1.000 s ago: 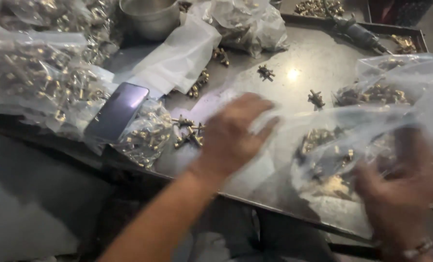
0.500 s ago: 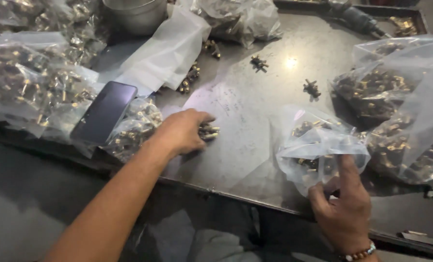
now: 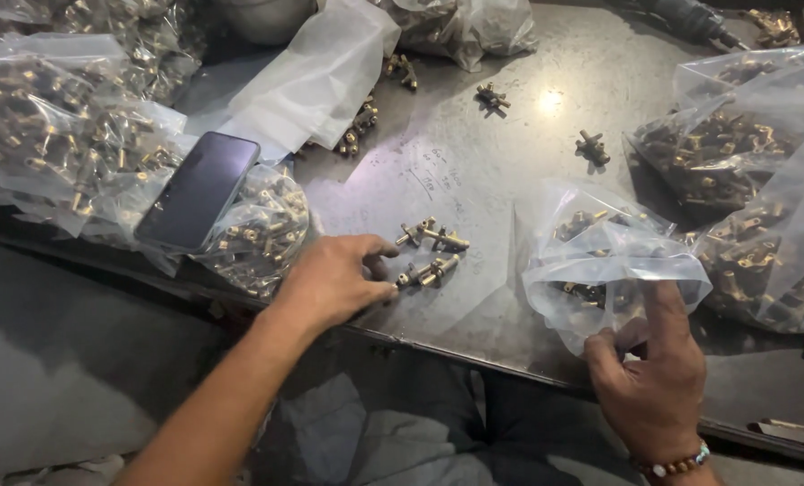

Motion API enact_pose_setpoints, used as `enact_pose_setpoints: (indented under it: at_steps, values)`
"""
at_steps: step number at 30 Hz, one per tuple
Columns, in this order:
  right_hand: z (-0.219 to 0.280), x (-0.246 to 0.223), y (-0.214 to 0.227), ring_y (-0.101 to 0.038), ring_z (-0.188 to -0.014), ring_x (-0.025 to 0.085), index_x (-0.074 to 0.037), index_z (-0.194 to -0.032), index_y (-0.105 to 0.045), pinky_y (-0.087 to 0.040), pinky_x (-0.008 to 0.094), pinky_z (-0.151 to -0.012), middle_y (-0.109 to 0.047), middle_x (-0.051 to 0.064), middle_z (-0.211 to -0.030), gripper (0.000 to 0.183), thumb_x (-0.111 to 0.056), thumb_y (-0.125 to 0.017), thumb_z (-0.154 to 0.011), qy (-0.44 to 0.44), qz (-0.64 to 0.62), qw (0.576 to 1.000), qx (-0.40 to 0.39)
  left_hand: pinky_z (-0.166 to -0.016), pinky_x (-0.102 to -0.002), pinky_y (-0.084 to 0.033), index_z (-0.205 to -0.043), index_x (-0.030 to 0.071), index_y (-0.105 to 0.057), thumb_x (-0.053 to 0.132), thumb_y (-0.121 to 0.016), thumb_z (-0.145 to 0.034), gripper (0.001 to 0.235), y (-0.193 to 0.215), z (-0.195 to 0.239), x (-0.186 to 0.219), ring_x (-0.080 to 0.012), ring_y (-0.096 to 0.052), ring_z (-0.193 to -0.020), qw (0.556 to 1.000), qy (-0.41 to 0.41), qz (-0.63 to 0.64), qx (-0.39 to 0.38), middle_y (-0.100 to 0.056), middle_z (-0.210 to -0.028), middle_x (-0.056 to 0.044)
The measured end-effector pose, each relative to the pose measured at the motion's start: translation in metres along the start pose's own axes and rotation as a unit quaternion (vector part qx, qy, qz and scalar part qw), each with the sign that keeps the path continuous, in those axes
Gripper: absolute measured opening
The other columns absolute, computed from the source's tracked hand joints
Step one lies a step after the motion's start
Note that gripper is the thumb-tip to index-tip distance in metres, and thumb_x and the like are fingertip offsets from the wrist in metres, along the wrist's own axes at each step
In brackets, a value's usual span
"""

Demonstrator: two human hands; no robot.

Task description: The person sorts brass fittings on a metal table and puts them into plastic bags, then seals the bags by hand.

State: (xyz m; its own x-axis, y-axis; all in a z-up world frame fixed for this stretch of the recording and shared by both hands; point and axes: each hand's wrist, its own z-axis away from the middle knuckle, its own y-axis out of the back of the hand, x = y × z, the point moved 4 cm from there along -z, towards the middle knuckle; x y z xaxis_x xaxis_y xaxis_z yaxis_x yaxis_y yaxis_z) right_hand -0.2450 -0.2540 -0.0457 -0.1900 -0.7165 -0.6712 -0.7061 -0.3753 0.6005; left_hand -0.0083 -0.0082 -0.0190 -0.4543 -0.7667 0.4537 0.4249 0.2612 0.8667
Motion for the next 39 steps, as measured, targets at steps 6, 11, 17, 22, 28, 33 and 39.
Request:
enact_pose_setpoints:
  at_steps: [6,11,17,22,28,33,39]
  values:
    - [0.001,0.000,0.001,-0.065,-0.063,0.020,0.000,-0.150,-0.048,-0.052,0.035,-0.064,-0.064,0.008,-0.073,0.079,-0.002,-0.073,-0.075,0.024,0.041,0.999,0.016,-0.081,-0.036,-0.059,-0.112,0.018,-0.078,0.024,-0.084,-0.069,0.044,0.004,-0.026,0.017,-0.0234,-0.077,-0.091,0.996,-0.050,0.067,0.029,-0.080,-0.098,-0.007]
    - [0.004,0.004,-0.004,-0.063,-0.061,0.018,0.002,-0.150,-0.046,-0.052,0.034,-0.062,-0.062,0.007,-0.071,0.080,-0.002,-0.072,-0.074,0.060,0.028,0.997,0.028,-0.086,-0.038,-0.056,-0.113,0.020,-0.077,0.025,-0.079,-0.079,0.034,0.013,-0.079,0.076,-0.0256,-0.072,-0.096,0.985,-0.149,0.045,0.078,-0.077,-0.108,-0.006]
    - [0.012,0.022,-0.010,-0.054,-0.052,0.014,0.000,-0.149,-0.046,-0.048,0.032,-0.056,-0.055,0.002,-0.062,0.077,0.000,-0.072,-0.076,0.038,-0.008,0.998,0.047,-0.105,-0.036,-0.050,-0.130,0.027,-0.070,0.001,-0.059,-0.083,0.055,-0.087,-0.192,0.167,-0.0263,-0.064,-0.125,0.873,-0.430,0.021,0.229,-0.067,-0.137,-0.005]
    - [0.011,0.021,-0.009,-0.055,-0.054,0.013,0.000,-0.146,-0.048,-0.049,0.031,-0.057,-0.055,0.001,-0.064,0.075,0.000,-0.072,-0.075,0.044,-0.013,0.997,0.060,-0.088,-0.042,-0.053,-0.109,0.032,-0.077,0.014,-0.066,-0.078,0.037,-0.092,-0.226,0.201,-0.0316,-0.064,-0.111,0.859,-0.474,-0.122,0.151,-0.072,-0.118,-0.001]
    - [0.006,0.004,-0.005,-0.056,-0.055,0.014,-0.002,-0.148,-0.048,-0.050,0.033,-0.059,-0.055,0.001,-0.064,0.079,0.001,-0.072,-0.074,0.017,-0.017,0.999,0.031,-0.085,-0.044,-0.054,-0.096,0.022,-0.080,0.018,-0.073,-0.078,0.020,-0.052,-0.215,0.092,-0.0302,-0.067,-0.100,0.898,-0.396,-0.154,0.110,-0.071,-0.098,-0.007]
    - [0.001,-0.002,-0.002,-0.055,-0.053,0.016,-0.005,-0.152,-0.047,-0.049,0.035,-0.059,-0.055,0.002,-0.062,0.084,0.000,-0.072,-0.072,-0.003,0.000,1.000,0.008,-0.084,-0.045,-0.053,-0.100,0.022,-0.082,0.023,-0.077,-0.081,0.019,-0.004,-0.143,0.025,-0.0326,-0.067,-0.098,0.942,-0.306,-0.106,0.092,-0.072,-0.098,-0.009]
    - [0.001,-0.006,0.000,-0.062,-0.062,0.016,-0.005,-0.159,-0.042,-0.053,0.034,-0.066,-0.061,0.003,-0.070,0.089,-0.001,-0.071,-0.075,0.029,0.008,0.999,0.020,-0.090,-0.036,-0.056,-0.110,0.025,-0.080,0.032,-0.079,-0.082,0.028,0.018,-0.078,0.001,-0.0233,-0.073,-0.102,0.994,-0.098,-0.018,0.041,-0.077,-0.111,-0.005]
